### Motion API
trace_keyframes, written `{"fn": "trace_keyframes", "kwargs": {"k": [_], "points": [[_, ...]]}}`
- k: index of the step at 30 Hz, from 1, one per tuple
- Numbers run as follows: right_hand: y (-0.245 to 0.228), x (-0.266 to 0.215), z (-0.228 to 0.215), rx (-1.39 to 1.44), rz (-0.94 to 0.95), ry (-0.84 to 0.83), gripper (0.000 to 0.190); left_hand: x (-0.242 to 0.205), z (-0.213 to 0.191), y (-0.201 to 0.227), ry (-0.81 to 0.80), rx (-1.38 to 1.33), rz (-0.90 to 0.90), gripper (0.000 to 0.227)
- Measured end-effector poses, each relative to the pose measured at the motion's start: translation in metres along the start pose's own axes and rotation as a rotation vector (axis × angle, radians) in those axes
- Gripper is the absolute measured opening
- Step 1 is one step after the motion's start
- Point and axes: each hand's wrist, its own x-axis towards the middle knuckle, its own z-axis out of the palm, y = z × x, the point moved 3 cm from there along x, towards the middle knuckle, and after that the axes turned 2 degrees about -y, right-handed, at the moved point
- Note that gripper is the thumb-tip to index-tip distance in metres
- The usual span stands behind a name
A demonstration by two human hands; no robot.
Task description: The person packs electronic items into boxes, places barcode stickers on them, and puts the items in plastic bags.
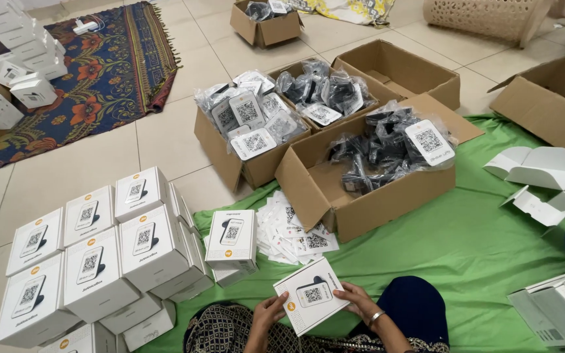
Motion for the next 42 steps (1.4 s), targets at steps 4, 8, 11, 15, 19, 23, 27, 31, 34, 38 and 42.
{"fn": "trace_keyframes", "kwargs": {"k": [4,8,11,15,19,23,27,31,34,38,42], "points": [[0.002,0.004,-0.002,0.046,-0.038,0.005,0.079,0.008,0.005,0.004,0.007,0.028,-0.006,0.096],[0.006,0.012,-0.011,-0.055,-0.129,0.112,0.088,0.032,0.012,0.020,0.077,0.132,0.066,0.094],[0.012,0.016,-0.019,-0.131,-0.135,0.230,0.095,0.035,0.025,0.055,0.086,0.196,0.135,0.095],[0.015,0.017,-0.017,-0.305,-0.101,0.357,0.098,0.029,0.046,0.108,0.076,0.305,0.202,0.103],[0.028,0.025,-0.013,-0.508,-0.345,0.340,0.088,0.030,0.061,0.095,0.134,0.603,0.324,0.118],[0.044,0.034,-0.014,-0.232,-0.154,0.290,0.059,-0.019,0.091,0.078,-0.001,1.100,0.527,0.126],[0.052,0.018,-0.003,-0.014,-0.303,0.248,0.047,-0.052,0.104,0.049,-0.230,1.386,0.517,0.136],[0.072,0.007,0.020,-0.005,-0.368,0.238,0.044,-0.042,0.095,0.014,-0.167,1.398,0.706,0.134],[0.051,-0.017,0.057,0.062,-0.429,0.219,0.044,-0.046,0.082,0.022,-0.051,1.323,0.854,0.129],[-0.004,-0.048,0.100,-0.233,-0.488,0.204,0.047,-0.075,0.059,0.057,0.030,1.133,0.995,0.118],[-0.038,-0.053,0.112,-0.765,-0.656,0.135,0.064,-0.091,0.049,0.088,-0.012,0.926,0.999,0.106]]}}
